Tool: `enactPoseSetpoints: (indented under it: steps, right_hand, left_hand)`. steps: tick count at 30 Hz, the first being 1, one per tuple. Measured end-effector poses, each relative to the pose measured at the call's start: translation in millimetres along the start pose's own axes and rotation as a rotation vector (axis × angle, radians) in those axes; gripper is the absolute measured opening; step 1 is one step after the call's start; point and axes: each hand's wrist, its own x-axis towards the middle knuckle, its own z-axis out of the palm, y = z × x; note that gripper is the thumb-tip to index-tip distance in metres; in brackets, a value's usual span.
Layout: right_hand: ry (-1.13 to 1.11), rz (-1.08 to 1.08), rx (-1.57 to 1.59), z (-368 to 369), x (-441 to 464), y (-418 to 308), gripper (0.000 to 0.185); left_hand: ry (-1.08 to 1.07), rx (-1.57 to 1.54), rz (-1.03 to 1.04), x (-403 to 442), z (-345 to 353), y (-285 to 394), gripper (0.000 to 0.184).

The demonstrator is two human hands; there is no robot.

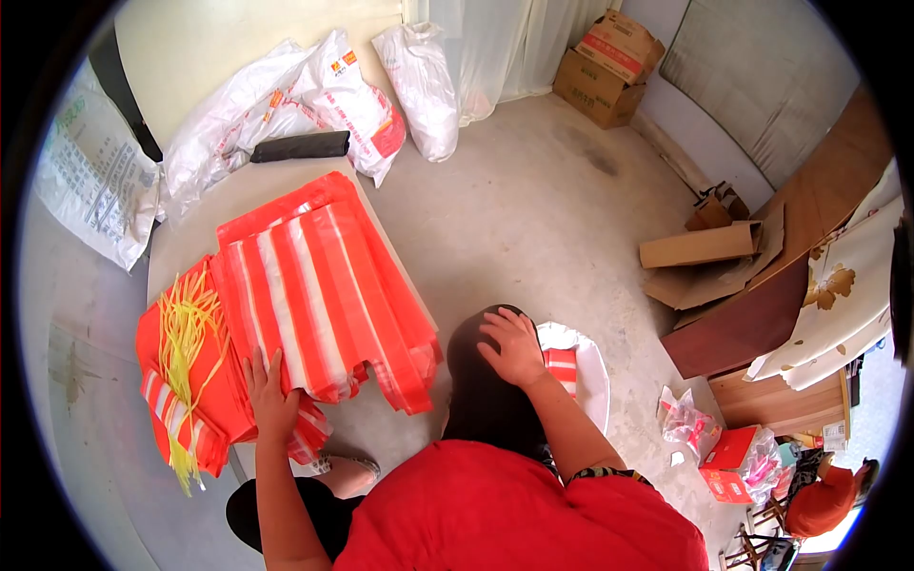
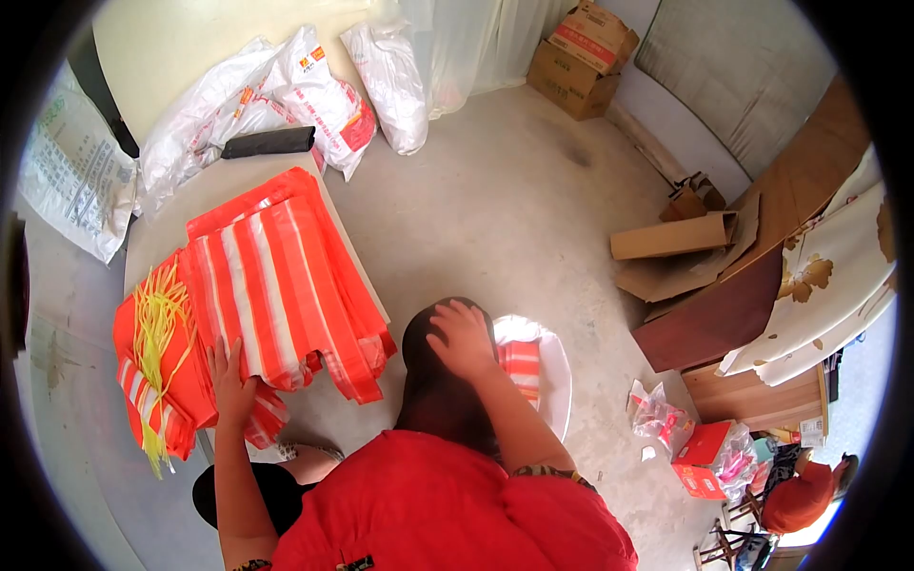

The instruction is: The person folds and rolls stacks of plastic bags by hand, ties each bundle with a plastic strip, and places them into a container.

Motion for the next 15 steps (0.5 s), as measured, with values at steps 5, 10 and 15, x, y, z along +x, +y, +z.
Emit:
enactPoseSetpoints:
  steps: [5,10,15]
  right_hand:
    - [0.005,-0.007,-0.005,0.3,0.7,1.1,0.037]
    - [-0.002,0.000,-0.009,-2.0,2.0,-2.3,0.036]
    - [-0.031,0.003,-0.014,-4.0,2.8,-5.2,0.038]
  left_hand:
    - [-0.005,-0.003,-0.008,0.5,-0.7,1.1,0.083]
    - [-0.002,0.003,-0.003,1.2,-1.1,0.6,0.083]
    - [0.013,-0.007,0.010,0.2,-0.5,0.9,0.083]
